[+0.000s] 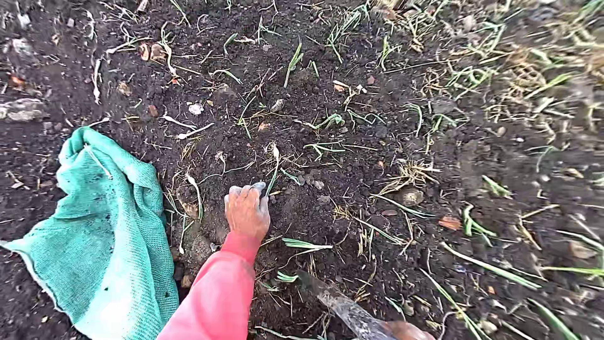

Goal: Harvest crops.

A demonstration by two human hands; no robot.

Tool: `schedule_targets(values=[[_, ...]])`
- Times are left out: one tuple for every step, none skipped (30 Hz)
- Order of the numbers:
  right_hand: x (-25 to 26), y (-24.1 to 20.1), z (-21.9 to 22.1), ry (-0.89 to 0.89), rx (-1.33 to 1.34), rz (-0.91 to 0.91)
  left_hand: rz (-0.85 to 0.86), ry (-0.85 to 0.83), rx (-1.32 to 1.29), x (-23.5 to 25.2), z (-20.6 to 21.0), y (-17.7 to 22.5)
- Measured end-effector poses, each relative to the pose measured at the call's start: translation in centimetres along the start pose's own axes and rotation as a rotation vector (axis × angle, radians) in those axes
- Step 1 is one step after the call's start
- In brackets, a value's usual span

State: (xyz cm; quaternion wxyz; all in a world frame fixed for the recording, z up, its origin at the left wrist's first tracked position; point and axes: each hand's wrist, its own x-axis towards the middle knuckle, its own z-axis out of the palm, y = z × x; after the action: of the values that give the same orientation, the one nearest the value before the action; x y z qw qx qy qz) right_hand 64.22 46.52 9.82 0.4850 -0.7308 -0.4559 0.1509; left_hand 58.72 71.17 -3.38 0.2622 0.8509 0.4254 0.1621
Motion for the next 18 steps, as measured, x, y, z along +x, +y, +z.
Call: schedule_targets(values=[[2.1,-0.1,-0.4,-0.012,-0.019,-0.025,-0.097,-0.105,-0.019,2.8,0.4,1.4],[4.3,0.3,-0.3,-0.029,-0.055,-0.035,-0.175,-0.21,-0.024,5.1,0.9,2.4],[6.1,1.6,0.4,-0.032,-0.111,-0.052,-0.222,-0.28,-0.021,6.7,1.5,3.0],[7.5,3.5,1.7,-0.008,-0.138,-0.077,-0.237,-0.307,-0.014,7.5,2.1,3.1],[8.6,5.3,2.7,0.002,-0.138,-0.08,-0.24,-0.302,-0.018,7.9,2.4,3.0],[9.3,6.3,3.1,-0.006,-0.132,-0.067,-0.248,-0.288,-0.043,7.9,2.3,2.7],[10.1,6.4,3.1,-0.024,-0.124,-0.057,-0.252,-0.259,-0.102,7.7,1.8,2.0],[10.5,5.8,2.7,-0.052,-0.109,-0.051,-0.25,-0.216,-0.171,6.9,0.9,0.9],[10.8,4.5,1.8,-0.077,-0.09,-0.053,-0.242,-0.174,-0.238,5.6,-0.3,-0.2],[11.5,3.0,0.8,-0.088,-0.056,-0.07,-0.221,-0.119,-0.293,4.5,-1.9,-1.2],[12.4,1.5,-0.3,-0.098,-0.009,-0.084,-0.22,-0.079,-0.331,3.4,-3.3,-2.4],[13.3,-0.2,-1.3,-0.113,0.036,-0.096,-0.24,-0.055,-0.354,1.9,-4.4,-3.5],[14.6,-1.6,-1.8,-0.119,0.077,-0.117,-0.278,-0.053,-0.366,0.5,-5.4,-4.5],[16.5,-2.7,-1.5,-0.107,0.137,-0.152,-0.309,-0.065,-0.366,-0.6,-6.1,-5.2],[18.7,-3.7,-0.5,-0.087,0.202,-0.185,-0.345,-0.094,-0.361,-1.3,-6.6,-5.7],[20.9,-4.2,0.9,-0.09,0.232,-0.226,-0.379,-0.131,-0.353,-1.7,-6.8,-5.9],[22.8,-4.0,2.8,-0.106,0.239,-0.273,-0.409,-0.165,-0.347,-1.9,-6.8,-6.0],[23.8,-2.8,5.0,-0.128,0.222,-0.275,-0.449,-0.192,-0.341,-1.9,-6.6,-6.1]])
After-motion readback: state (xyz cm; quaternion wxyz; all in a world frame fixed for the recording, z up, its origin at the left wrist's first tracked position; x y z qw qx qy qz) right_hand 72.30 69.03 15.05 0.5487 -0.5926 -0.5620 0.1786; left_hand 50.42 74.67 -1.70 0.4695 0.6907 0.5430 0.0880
